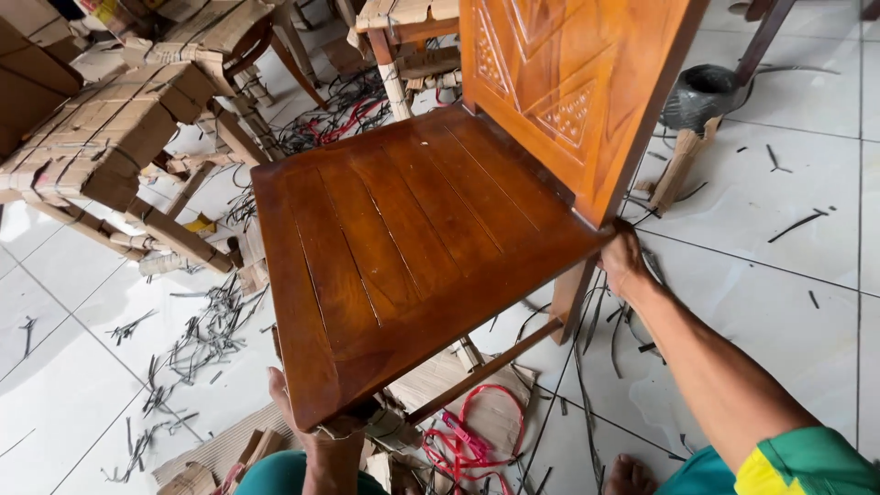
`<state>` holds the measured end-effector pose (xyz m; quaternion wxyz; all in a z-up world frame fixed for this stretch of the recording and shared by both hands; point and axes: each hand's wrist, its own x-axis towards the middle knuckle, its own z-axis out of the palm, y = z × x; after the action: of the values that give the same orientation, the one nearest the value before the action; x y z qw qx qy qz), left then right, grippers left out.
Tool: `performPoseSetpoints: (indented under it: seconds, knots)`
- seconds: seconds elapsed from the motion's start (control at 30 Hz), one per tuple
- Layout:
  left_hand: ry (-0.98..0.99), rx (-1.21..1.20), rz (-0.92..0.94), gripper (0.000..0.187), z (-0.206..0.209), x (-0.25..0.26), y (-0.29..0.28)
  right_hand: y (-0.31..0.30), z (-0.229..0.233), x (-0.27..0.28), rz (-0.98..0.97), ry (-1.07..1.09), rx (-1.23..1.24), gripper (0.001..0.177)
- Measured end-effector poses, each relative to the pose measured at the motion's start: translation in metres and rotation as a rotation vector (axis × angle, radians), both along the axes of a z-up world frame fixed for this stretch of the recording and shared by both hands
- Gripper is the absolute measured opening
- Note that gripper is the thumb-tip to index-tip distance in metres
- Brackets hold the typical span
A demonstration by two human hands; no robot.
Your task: Wrapping a wooden chair with protective cardboard and securing it with plastic ties.
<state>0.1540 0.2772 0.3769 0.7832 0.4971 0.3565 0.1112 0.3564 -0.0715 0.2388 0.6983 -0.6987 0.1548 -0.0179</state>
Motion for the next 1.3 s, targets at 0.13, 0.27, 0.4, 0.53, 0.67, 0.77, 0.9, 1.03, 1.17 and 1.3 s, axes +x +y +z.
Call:
performPoseSetpoints:
  seconds: [0.13, 0.27, 0.4, 0.53, 0.67, 0.77, 0.9, 1.03, 1.17, 1.3]
  knots:
    - [-0.045, 0.038, -0.013, 0.096, 0.005, 0.008, 0.001, -0.019, -0.012, -0.013, -0.113, -0.106, 0.016, 0.030]
    - [-0.097, 0.086, -0.035, 0.093, 0.014, 0.016, 0.005, -0.035, -0.009, -0.017, -0.243, -0.204, -0.002, 0.038]
    - [-0.164, 0.124, -0.061, 0.092, 0.029, 0.035, 0.015, -0.026, 0.017, -0.030, -0.307, -0.229, -0.005, 0.040]
    - [-0.220, 0.176, -0.044, 0.089, 0.036, 0.044, 0.028, -0.042, -0.019, -0.025, -0.354, -0.165, -0.066, 0.047]
    - [-0.243, 0.224, -0.016, 0.086, 0.041, 0.053, 0.029, 0.022, 0.108, -0.063, -0.365, -0.164, -0.074, 0.064]
    - [-0.258, 0.261, -0.009, 0.085, 0.046, 0.060, 0.026, 0.029, 0.120, -0.072, -0.362, -0.117, -0.096, 0.075]
    - [-0.280, 0.293, -0.024, 0.083, 0.049, 0.066, 0.023, 0.032, 0.119, -0.067, -0.337, -0.149, -0.153, 0.081]
    - [-0.295, 0.318, -0.069, 0.056, 0.005, 0.071, 0.044, 0.029, 0.092, -0.074, -0.241, -0.034, -0.319, 0.086]
    - [-0.278, 0.491, -0.132, 0.059, -0.070, 0.095, 0.077, 0.068, 0.127, -0.120, -0.246, 0.157, -0.400, 0.100]
    - [-0.260, 0.775, -0.168, 0.081, -0.090, 0.110, 0.088, 0.069, 0.116, -0.113, -0.309, 0.162, -0.364, 0.102]
